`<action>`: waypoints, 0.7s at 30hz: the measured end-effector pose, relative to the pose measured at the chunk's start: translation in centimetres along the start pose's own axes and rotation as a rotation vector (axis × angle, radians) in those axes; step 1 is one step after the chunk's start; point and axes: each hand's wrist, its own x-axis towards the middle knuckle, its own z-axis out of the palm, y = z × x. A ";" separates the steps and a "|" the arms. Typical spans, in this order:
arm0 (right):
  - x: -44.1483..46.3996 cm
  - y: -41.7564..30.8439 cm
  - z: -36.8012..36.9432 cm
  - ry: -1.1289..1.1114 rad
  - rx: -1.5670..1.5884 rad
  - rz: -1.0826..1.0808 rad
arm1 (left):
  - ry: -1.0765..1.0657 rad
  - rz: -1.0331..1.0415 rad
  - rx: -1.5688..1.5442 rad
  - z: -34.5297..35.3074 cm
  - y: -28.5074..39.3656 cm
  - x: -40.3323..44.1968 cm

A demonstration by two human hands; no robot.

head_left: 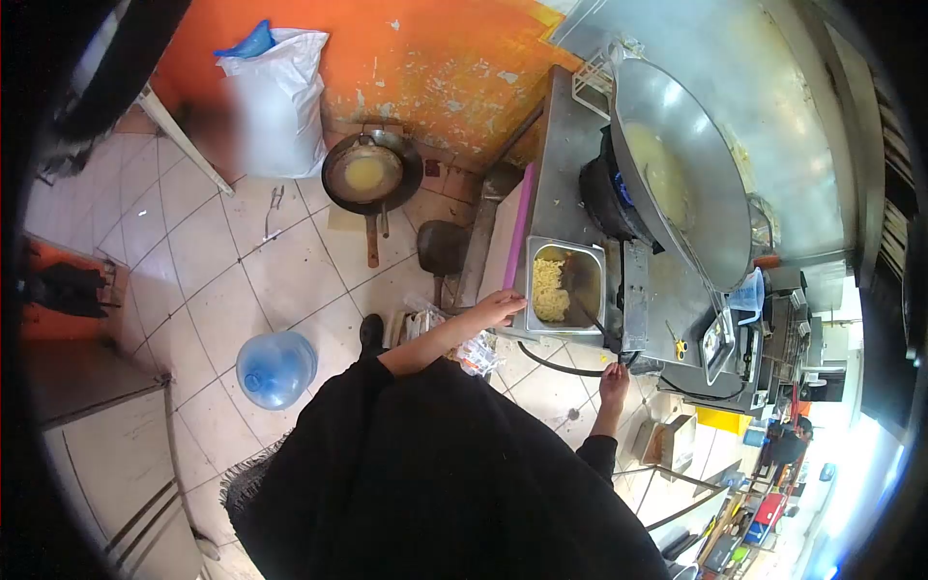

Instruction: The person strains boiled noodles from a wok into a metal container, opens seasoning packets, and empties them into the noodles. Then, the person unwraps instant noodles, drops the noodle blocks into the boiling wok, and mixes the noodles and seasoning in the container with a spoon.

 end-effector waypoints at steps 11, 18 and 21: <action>0.1 1.1 0.2 0.142 -0.337 -0.309 | 0.042 -0.037 -0.015 0.1 0.0 -0.1; -1.5 2.3 0.9 0.119 -0.482 -0.351 | 0.016 0.001 -0.033 -0.2 0.2 -0.5; -2.1 3.5 1.1 0.128 -0.463 -0.267 | 0.012 0.050 -0.061 -0.1 0.3 -0.5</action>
